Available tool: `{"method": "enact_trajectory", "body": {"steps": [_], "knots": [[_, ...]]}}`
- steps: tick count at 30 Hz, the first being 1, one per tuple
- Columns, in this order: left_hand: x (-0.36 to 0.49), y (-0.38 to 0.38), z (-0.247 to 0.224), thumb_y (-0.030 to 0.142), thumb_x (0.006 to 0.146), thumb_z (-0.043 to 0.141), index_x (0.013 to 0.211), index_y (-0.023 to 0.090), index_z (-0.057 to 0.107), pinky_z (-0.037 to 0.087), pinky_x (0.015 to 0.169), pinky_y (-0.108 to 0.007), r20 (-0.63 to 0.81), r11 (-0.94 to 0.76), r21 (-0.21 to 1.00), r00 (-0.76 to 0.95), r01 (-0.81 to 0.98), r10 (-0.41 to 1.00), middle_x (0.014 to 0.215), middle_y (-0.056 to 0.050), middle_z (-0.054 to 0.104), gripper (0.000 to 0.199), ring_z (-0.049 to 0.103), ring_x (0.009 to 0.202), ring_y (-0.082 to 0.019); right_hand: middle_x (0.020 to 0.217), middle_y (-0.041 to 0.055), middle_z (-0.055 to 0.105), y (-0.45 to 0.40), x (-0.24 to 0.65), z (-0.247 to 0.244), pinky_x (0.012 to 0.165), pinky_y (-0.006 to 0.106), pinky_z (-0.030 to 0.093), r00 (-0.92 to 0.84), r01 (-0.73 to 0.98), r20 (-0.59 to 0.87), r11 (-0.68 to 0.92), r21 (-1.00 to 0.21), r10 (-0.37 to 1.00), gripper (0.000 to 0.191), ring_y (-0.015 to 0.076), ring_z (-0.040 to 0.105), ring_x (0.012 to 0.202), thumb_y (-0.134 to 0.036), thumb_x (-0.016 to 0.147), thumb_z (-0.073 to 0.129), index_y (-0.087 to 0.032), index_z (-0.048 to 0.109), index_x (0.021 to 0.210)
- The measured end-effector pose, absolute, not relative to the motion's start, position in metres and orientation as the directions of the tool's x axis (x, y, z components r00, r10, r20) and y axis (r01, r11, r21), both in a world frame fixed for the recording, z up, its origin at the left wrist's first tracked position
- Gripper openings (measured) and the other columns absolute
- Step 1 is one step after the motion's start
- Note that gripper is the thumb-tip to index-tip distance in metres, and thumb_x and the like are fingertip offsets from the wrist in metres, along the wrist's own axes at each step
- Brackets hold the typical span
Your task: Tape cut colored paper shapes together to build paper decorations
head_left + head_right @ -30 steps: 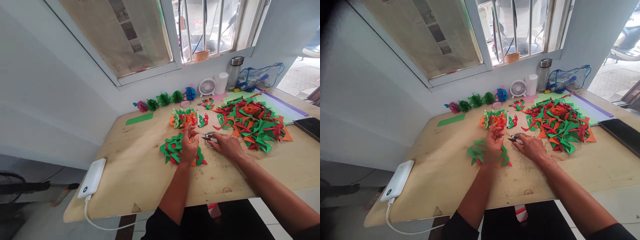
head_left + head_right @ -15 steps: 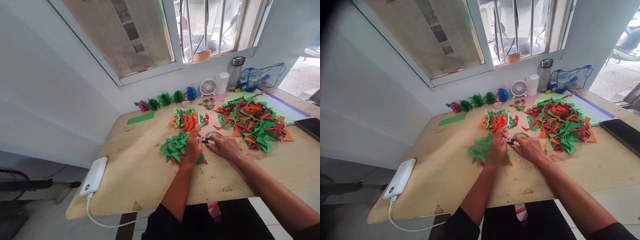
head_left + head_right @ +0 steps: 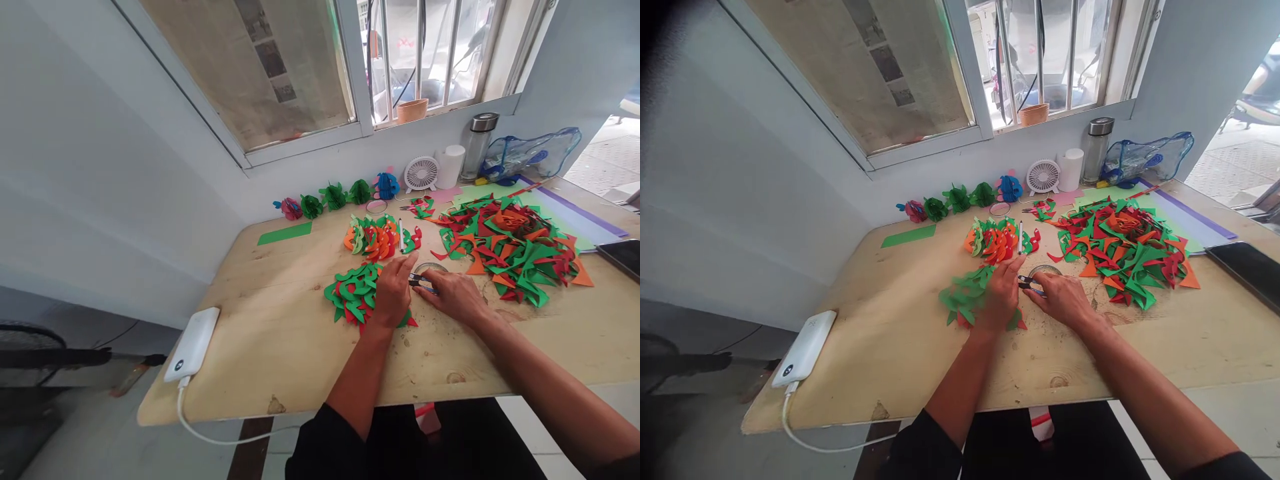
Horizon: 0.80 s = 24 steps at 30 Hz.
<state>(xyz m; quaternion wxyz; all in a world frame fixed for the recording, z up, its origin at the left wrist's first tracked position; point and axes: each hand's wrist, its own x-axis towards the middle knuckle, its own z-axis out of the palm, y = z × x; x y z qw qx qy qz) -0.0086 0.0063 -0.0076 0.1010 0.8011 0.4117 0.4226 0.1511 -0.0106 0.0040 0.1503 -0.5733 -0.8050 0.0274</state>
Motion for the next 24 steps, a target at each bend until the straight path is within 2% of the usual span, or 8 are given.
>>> {"method": "enact_trajectory", "body": {"steps": [7,11,14,17,20,24], "knots": [[-0.005,0.001,-0.001,0.005,0.083,0.037,0.132,0.026,0.046,0.044,0.093,-0.036,0.61,-0.613,0.555,0.225,0.563,0.759,0.114,-0.009,0.057,0.054,0.053,0.11,-0.022,0.069,0.003,0.065,-0.009,0.15,0.002,0.052,0.026,0.026,-0.271,0.899,0.212,0.326,-0.291,0.939,0.038,0.0168,0.057,0.06,-0.053,0.086,0.04,-0.023,0.063,0.09],[-0.007,0.001,0.001,0.005,0.081,0.041,0.126,0.027,0.05,0.044,0.093,-0.036,0.612,-0.553,0.702,0.017,0.448,0.791,0.106,-0.007,0.058,0.052,0.056,0.099,-0.019,0.073,0.0043,0.068,-0.008,0.152,0.002,0.052,0.026,0.027,-0.159,0.945,0.2,0.207,-0.252,0.967,0.041,0.0198,0.059,0.064,-0.055,0.086,0.039,-0.026,0.064,0.1],[-0.012,0.006,0.003,0.009,0.079,0.047,0.121,0.024,0.053,0.046,0.088,-0.032,0.469,-0.427,0.88,-0.238,0.209,0.85,0.102,-0.006,0.059,0.046,0.058,0.088,-0.015,0.087,0.007,0.07,-0.008,0.154,0.003,0.052,0.027,0.029,-0.082,0.97,0.236,0.131,-0.203,0.968,0.043,0.021,0.06,0.069,-0.055,0.087,0.039,-0.025,0.066,0.101],[-0.017,0.013,0.006,0.011,0.076,0.05,0.115,0.019,0.054,0.048,0.08,-0.028,0.244,-0.305,0.948,-0.414,-0.087,0.877,0.098,-0.005,0.06,0.04,0.06,0.08,-0.012,0.093,0.0086,0.068,-0.007,0.156,0.002,0.054,0.028,0.031,-0.059,0.982,0.269,0.104,-0.155,0.961,0.041,0.0213,0.059,0.076,-0.052,0.088,0.039,-0.023,0.067,0.096],[-0.024,0.018,0.011,0.01,0.071,0.054,0.106,0.017,0.057,0.048,0.077,-0.027,0.055,-0.237,0.919,-0.492,-0.315,0.869,0.091,-0.004,0.061,0.036,0.061,0.075,-0.011,0.091,0.0095,0.066,-0.007,0.156,-0.001,0.056,0.029,0.033,-0.076,0.988,0.279,0.11,-0.105,0.957,0.039,0.0223,0.058,0.08,-0.049,0.088,0.039,-0.022,0.067,0.094],[-0.037,0.016,0.023,0.01,0.064,0.059,0.098,0.017,0.057,0.049,0.076,-0.028,-0.091,-0.203,0.801,-0.451,-0.563,0.888,0.084,-0.001,0.062,0.035,0.061,0.07,-0.01,0.091,0.0099,0.065,-0.007,0.156,-0.004,0.058,0.03,0.034,-0.103,0.992,0.284,0.121,-0.047,0.953,0.038,0.0237,0.057,0.085,-0.048,0.088,0.04,-0.022,0.067,0.095]]}}
